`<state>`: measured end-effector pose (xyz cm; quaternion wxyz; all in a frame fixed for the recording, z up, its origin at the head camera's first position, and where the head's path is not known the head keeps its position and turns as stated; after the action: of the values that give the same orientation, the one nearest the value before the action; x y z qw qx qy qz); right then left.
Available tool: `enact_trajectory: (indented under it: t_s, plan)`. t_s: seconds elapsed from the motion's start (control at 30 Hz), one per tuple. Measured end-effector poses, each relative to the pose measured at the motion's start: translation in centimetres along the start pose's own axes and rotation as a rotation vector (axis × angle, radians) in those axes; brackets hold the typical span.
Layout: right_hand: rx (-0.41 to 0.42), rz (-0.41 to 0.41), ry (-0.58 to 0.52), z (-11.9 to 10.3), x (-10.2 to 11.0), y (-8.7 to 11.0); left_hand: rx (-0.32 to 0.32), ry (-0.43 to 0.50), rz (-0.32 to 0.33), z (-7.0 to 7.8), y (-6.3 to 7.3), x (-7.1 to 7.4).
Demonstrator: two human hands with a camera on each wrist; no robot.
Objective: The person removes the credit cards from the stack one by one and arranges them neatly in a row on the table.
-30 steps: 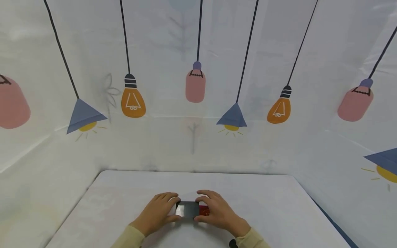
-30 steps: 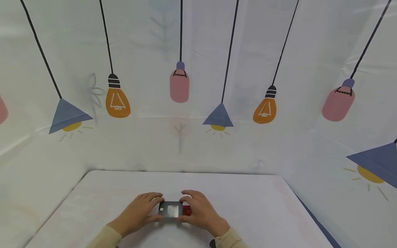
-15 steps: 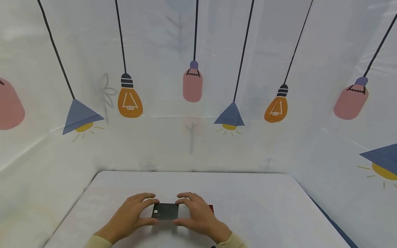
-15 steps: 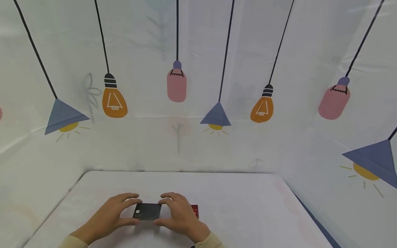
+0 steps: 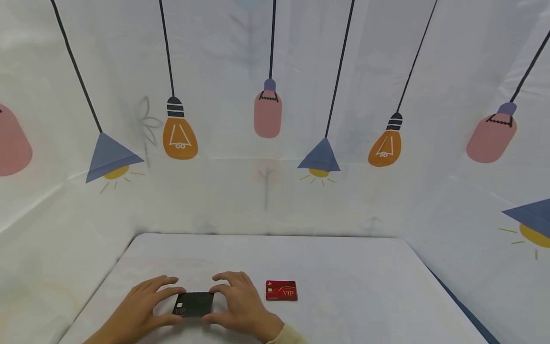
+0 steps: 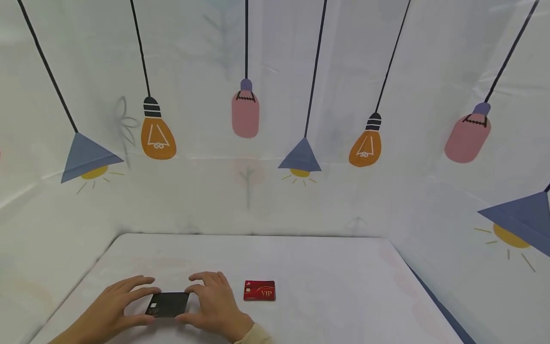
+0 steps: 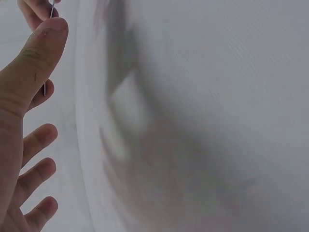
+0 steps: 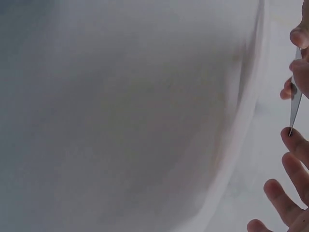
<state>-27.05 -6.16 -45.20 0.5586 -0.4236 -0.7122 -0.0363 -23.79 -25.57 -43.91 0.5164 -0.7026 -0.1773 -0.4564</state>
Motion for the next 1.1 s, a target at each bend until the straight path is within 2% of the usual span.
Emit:
enact_trajectory:
  t_s: [0.1,0.33,0.5,0.73,0.8,0.97,1.03,1.1]
  plan:
    - [-0.002,-0.010,0.030,-0.5,-0.7,-0.6,0.000,-0.004,0.009,-0.8,0.6,0.1]
    - [-0.018,-0.053,0.081,-1.4,-2.5,-1.7,0.019,-0.055,-0.026,-2.7,2.1,0.1]
    - [-0.065,-0.100,0.112,-2.2,-3.6,-2.2,0.016,-0.090,-0.015,-3.7,3.5,-0.5]
    - [-0.135,-0.173,0.095,-3.3,-4.9,-2.7,0.076,-0.075,-0.103,-5.3,5.2,-1.5]
    - [-0.146,-0.195,0.093,-3.5,-5.2,-2.8,0.063,-0.065,-0.082,-5.5,5.4,-1.4]
    - [-0.152,-0.256,0.086,-4.0,-6.0,-2.7,-0.012,-0.098,0.007,-5.4,6.2,-1.2]
    - [-0.170,-0.285,0.078,-4.0,-6.4,-2.6,-0.022,-0.117,0.015,-5.3,6.5,-1.4]
    - [-0.192,-0.306,0.088,-3.8,-6.7,-2.6,-0.004,-0.118,-0.019,-5.4,6.7,-1.9]
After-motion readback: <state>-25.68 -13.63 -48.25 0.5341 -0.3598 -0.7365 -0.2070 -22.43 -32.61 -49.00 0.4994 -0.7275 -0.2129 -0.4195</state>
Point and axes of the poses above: each hand's wrist, its own y-axis away from the middle knuckle, its own x-axis out of the back of the hand, z = x × y, the point moved 8 cm from there along -y, towards the middle knuckle, and after that the axes turned 12 degrees about -y, right-handed, at the moved point
